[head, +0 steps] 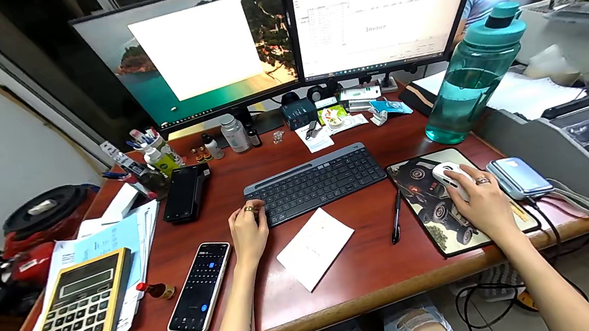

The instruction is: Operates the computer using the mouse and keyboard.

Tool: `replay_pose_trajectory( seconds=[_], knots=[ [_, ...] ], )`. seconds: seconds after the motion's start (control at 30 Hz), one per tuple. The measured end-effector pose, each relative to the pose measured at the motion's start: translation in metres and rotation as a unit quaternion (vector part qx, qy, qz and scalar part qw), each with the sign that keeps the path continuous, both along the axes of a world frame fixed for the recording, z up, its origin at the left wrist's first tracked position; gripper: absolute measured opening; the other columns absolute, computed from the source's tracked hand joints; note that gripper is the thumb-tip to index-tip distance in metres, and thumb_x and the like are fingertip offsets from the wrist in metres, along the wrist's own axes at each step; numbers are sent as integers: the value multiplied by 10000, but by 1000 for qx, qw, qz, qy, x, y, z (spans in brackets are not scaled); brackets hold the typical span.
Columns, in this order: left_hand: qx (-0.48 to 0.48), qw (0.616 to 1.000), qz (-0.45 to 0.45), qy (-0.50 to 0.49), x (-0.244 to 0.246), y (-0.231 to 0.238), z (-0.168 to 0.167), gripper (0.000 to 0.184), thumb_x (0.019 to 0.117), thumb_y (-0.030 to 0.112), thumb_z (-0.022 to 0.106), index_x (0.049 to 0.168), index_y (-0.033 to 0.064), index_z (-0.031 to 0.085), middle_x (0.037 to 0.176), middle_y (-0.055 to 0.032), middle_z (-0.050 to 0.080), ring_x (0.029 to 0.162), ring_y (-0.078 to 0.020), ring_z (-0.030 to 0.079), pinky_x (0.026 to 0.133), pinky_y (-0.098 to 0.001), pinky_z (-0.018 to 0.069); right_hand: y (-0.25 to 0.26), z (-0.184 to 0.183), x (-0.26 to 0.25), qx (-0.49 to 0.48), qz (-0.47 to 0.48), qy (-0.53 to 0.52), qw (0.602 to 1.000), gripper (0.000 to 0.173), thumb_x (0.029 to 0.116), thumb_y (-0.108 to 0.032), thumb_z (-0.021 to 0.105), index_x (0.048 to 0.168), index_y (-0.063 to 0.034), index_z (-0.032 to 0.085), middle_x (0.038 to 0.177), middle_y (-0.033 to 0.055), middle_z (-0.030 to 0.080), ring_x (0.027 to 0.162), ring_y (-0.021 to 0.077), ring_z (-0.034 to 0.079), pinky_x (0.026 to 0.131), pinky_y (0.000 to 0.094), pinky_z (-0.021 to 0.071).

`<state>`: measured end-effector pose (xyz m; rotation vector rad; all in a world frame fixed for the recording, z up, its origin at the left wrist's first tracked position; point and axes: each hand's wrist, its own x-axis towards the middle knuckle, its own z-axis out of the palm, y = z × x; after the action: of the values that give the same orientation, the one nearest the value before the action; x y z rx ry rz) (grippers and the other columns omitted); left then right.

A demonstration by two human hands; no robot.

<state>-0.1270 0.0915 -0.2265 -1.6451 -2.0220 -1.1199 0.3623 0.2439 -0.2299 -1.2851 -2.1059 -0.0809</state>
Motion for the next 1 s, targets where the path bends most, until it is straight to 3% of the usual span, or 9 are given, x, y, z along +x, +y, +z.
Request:
replay_pose_trajectory(
  seconds=[0.77, 0.9, 1.0],
  knots=[
    [0, 1000, 0, -4, 1, -2, 2, 214, 980, 84, 564, 1089, -19, 717, 943, -154, 745, 897, -305, 725, 1004, -578, 469, -2, 2, 0, -2, -1, -7, 1000, 384, 1013, -269, 553, 1328, -82, 668, 1414, 275, 563, 1285, 533, 529, 923, 685, 481],
    [-35, 999, -5, 6, 3, -4, 3, 216, 1011, 91, 550, 1103, -14, 714, 1067, -185, 733, 1040, -360, 701, 1041, -604, 433, -12, 8, -18, 52, 19, 7, 998, 420, 1015, -265, 542, 1361, -44, 629, 1460, 292, 514, 1334, 529, 483, 1036, 671, 421],
    [-54, 997, -51, 27, 1, -1, 1, 218, 970, 81, 561, 1061, 40, 755, 1177, -171, 701, 1142, -374, 644, 1053, -637, 387, -28, 14, -77, 51, 99, 22, 994, 405, 1022, -257, 531, 1328, -20, 648, 1391, 239, 599, 1297, 430, 567, 1069, 593, 450]
  ],
)
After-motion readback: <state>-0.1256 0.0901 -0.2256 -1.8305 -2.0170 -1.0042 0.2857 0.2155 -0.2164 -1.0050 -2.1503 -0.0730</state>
